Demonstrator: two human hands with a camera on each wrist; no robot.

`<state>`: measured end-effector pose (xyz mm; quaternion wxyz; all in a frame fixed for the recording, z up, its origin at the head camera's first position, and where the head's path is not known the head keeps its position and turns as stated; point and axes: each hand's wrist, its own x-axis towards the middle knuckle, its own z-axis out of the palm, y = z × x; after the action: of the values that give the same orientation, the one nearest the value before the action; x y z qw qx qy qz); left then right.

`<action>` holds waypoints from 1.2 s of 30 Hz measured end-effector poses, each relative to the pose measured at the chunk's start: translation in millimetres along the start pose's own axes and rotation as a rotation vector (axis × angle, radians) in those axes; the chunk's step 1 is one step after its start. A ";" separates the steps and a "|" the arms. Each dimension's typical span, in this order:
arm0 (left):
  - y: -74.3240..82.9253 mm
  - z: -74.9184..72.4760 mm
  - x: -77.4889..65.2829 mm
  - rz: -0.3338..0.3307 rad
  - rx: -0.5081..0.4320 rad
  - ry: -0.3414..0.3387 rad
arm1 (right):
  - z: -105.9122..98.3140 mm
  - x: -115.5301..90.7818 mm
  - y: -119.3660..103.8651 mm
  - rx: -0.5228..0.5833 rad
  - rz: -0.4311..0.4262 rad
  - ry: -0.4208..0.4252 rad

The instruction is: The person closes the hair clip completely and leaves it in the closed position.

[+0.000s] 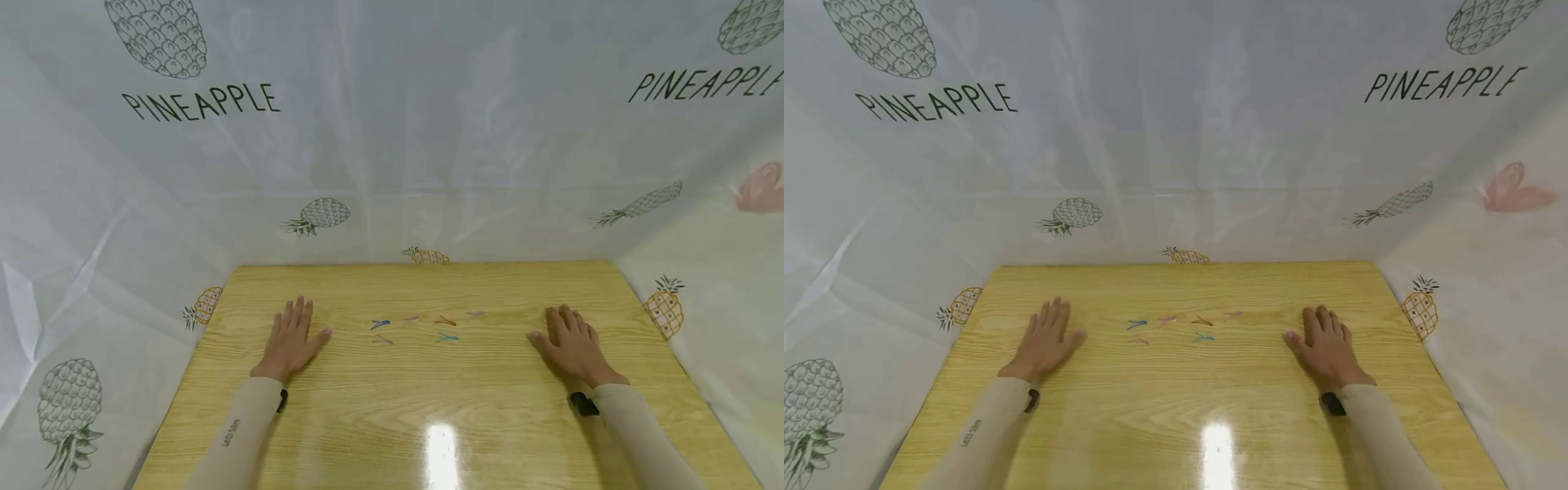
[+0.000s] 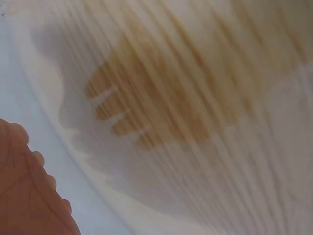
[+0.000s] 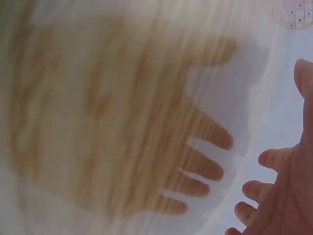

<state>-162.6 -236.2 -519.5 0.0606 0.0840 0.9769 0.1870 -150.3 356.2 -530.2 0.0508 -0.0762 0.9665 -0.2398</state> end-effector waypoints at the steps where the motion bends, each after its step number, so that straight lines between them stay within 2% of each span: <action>1: 1.1 0.7 -0.2 0.003 0.002 0.004 | 0.8 0.9 -0.5 -0.004 -0.006 -0.001; 15: 6.5 16.5 -4.8 0.063 0.009 0.051 | 8.1 7.2 -26.5 -0.088 -0.074 0.034; 28: 20.6 16.6 -9.3 0.092 0.011 0.052 | 19.4 10.4 -46.6 -0.125 -0.148 0.069; 36: 25.5 23.3 -9.3 0.117 0.057 0.068 | 30.1 11.3 -59.3 -0.164 -0.215 0.140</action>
<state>-146.3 -206.3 -530.7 0.0142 0.1364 0.9767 0.1653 -150.1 288.8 -529.4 -0.0491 -0.1660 0.9703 -0.1689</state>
